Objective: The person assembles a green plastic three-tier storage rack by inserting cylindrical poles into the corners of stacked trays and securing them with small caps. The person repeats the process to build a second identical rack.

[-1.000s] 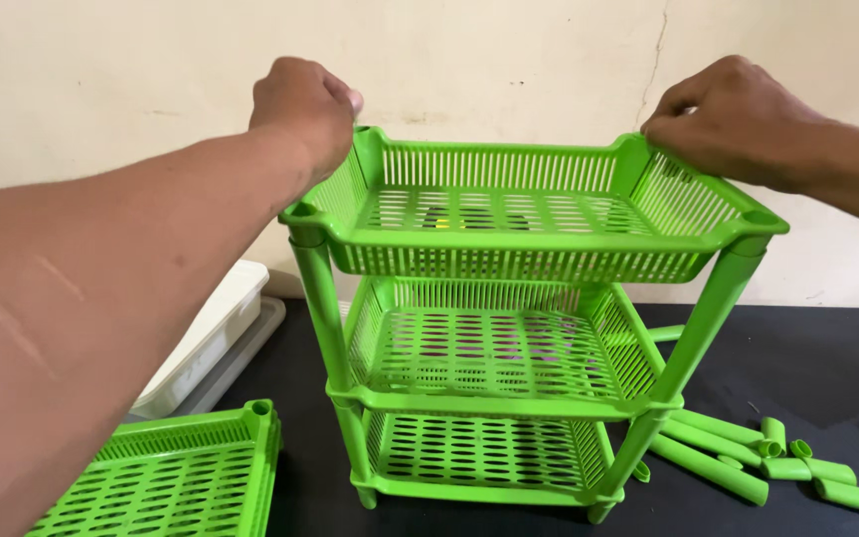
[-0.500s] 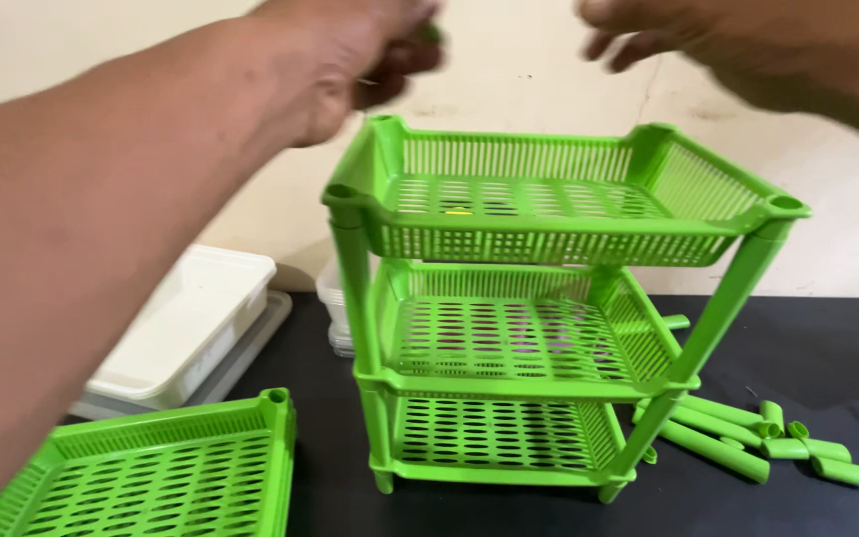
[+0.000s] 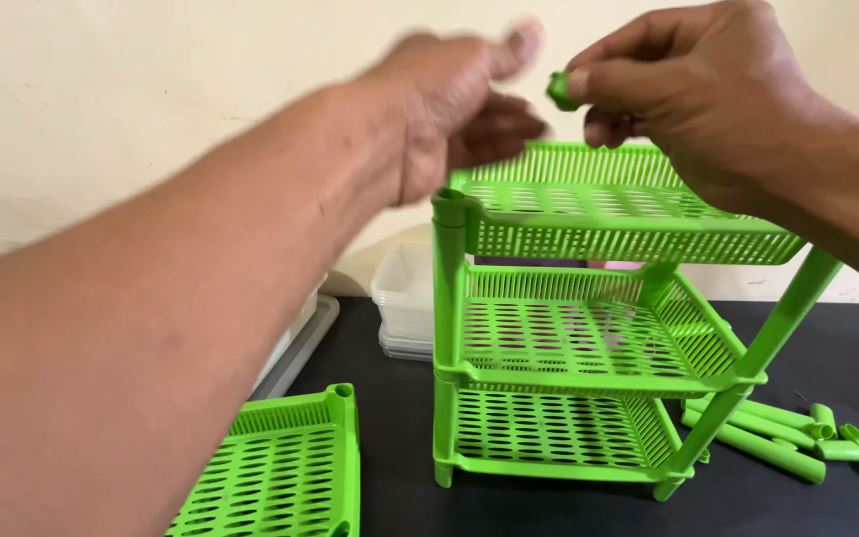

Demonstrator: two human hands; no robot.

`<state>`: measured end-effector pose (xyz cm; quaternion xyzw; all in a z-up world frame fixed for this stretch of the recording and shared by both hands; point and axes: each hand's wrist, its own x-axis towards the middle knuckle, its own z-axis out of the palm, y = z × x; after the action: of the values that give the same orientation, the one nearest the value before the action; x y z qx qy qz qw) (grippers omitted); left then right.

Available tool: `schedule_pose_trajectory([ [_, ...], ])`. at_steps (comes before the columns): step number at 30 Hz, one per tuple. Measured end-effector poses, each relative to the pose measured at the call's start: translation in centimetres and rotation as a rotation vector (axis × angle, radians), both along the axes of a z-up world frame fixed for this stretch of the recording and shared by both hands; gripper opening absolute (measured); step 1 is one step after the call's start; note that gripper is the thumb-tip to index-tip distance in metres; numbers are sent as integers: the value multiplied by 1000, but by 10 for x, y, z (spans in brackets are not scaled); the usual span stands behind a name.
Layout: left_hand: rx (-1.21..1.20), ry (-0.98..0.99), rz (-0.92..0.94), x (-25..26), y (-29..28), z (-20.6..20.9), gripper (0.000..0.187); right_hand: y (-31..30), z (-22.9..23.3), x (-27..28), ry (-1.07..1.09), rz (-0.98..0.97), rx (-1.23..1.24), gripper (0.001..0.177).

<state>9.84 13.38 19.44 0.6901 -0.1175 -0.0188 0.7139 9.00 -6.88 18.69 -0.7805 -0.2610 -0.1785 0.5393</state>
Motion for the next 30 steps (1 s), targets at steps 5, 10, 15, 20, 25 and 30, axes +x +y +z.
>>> schedule_pose_trajectory([
  [5,171,-65,449,15,38,5,52,-5,-7,28,361,-58,173,17],
  [10,134,295,262,32,40,-42,64,10,-6,57,410,-139,85,18],
  [15,-164,252,-113,46,19,-78,52,30,-1,80,191,-248,-245,19],
  [20,-389,251,-133,57,17,-90,46,49,2,109,-28,-233,-611,23],
  [25,-479,243,-150,61,17,-95,45,65,-4,142,-124,-160,-833,27],
  [30,-449,207,-172,65,19,-98,46,68,-8,162,-169,-42,-779,25],
])
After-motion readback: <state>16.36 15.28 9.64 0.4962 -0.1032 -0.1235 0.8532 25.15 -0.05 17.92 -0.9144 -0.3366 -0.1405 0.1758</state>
